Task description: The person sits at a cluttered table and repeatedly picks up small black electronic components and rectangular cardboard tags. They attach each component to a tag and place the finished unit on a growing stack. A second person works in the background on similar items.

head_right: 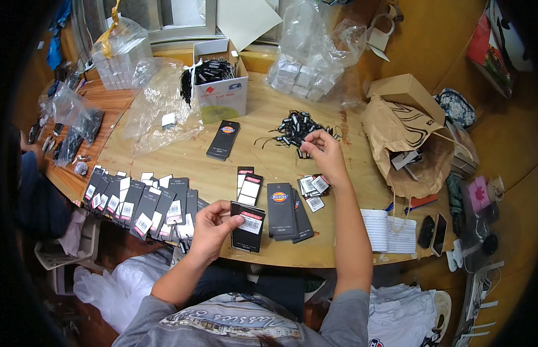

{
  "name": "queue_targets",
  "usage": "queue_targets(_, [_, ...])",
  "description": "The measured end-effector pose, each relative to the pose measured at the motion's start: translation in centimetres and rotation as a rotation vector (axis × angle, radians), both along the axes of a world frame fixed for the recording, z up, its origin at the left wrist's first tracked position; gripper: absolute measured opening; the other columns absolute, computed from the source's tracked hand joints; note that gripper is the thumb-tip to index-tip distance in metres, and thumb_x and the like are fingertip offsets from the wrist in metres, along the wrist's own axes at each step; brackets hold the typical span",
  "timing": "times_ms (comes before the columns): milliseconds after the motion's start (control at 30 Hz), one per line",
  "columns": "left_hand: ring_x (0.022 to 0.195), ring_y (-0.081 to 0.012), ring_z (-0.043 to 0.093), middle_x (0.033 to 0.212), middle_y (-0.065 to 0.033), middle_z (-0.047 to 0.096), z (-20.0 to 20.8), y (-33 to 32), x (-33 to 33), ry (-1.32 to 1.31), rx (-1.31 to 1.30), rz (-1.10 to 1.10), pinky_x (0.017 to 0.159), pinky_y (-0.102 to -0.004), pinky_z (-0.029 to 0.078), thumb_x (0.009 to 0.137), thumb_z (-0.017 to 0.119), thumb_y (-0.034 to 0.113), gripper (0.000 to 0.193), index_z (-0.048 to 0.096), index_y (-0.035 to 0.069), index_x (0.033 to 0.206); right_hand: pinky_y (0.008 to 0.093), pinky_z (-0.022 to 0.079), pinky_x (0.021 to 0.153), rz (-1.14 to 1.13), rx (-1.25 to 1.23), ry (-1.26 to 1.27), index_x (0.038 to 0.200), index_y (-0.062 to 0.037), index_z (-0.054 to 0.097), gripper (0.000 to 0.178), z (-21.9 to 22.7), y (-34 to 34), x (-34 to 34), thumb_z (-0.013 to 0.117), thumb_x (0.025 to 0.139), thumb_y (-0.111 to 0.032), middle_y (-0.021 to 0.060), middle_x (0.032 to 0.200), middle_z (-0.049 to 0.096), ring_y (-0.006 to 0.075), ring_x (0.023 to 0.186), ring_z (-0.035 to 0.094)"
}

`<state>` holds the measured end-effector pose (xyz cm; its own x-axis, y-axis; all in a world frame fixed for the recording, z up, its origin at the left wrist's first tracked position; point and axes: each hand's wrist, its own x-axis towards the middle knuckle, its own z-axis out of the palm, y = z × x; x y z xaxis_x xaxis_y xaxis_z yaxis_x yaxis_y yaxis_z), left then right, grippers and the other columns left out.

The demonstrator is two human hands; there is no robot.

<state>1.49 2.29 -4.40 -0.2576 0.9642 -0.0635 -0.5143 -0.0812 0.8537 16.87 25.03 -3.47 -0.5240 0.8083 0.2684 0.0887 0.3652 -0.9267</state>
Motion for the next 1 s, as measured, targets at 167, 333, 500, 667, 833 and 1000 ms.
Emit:
queue_targets(167, [0.079,-0.0132,0.058,0.125,-0.0138,0.033,1.8,0.8,-0.7,0.114,0.194,-0.019,0.067,-0.0207,0.047,0.072,0.053,-0.008,0.012,0.051,-0.008,0.085,0.0216,0.043,0.058,0.290,-0.033,-0.101,0.081,0.0015,0.054,0.009,5.7,-7.4,-2.2,0.057,0.072,-0.001,0.0031,0.073,0.055,0.0099,0.065,0.053])
queue_targets(333, [0.075,-0.0108,0.057,0.101,-0.0124,0.053,2.0,0.7,-0.6,0.148,0.028,-0.127,0.065,-0.0196,0.046,0.072,0.058,-0.002,0.015,0.054,-0.006,0.087,0.0210,0.040,0.052,0.397,0.179,-0.220,0.077,0.0002,0.059,0.010,6.3,-11.3,-2.9,0.059,0.067,0.000,0.0060,0.067,0.057,0.0101,0.057,0.052])
queue_targets(500, [0.074,-0.0107,0.057,0.081,-0.0091,0.059,1.2,-0.5,-1.5,0.156,0.007,-0.014,0.066,-0.0203,0.047,0.071,0.059,-0.003,0.017,0.055,-0.006,0.087,0.0237,0.041,0.053,0.272,0.156,-0.308,0.079,-0.0006,0.060,0.014,6.0,-11.8,-1.6,0.060,0.066,-0.002,0.0080,0.064,0.058,0.0140,0.057,0.053])
queue_targets(667, [0.072,-0.0125,0.058,0.082,-0.0104,0.059,1.5,-1.3,-2.8,0.167,0.019,0.014,0.064,-0.0207,0.048,0.070,0.058,-0.006,0.015,0.055,-0.007,0.085,0.0237,0.040,0.054,0.064,0.279,-0.275,0.076,-0.0018,0.063,0.012,4.4,-10.2,1.3,0.062,0.063,-0.001,0.0071,0.066,0.058,0.0146,0.056,0.052])
queue_targets(833, [0.072,-0.0122,0.058,0.082,-0.0106,0.059,0.7,-1.3,-2.3,0.104,0.018,0.024,0.065,-0.0207,0.048,0.071,0.057,-0.006,0.014,0.055,-0.007,0.085,0.0243,0.040,0.057,0.009,-0.167,0.203,0.073,-0.0001,0.061,0.007,3.2,-9.6,2.5,0.063,0.067,-0.001,0.0055,0.067,0.057,0.0131,0.064,0.050])
queue_targets(1000, [0.073,-0.0129,0.058,0.083,-0.0109,0.059,0.3,-0.9,-1.4,0.070,-0.015,0.005,0.065,-0.0211,0.048,0.070,0.058,-0.006,0.015,0.054,-0.007,0.085,0.0272,0.040,0.069,0.386,-0.652,0.947,0.073,-0.0086,0.052,0.016,1.3,-10.3,0.8,0.063,0.071,-0.019,0.0028,0.076,0.052,0.0170,0.076,0.049])
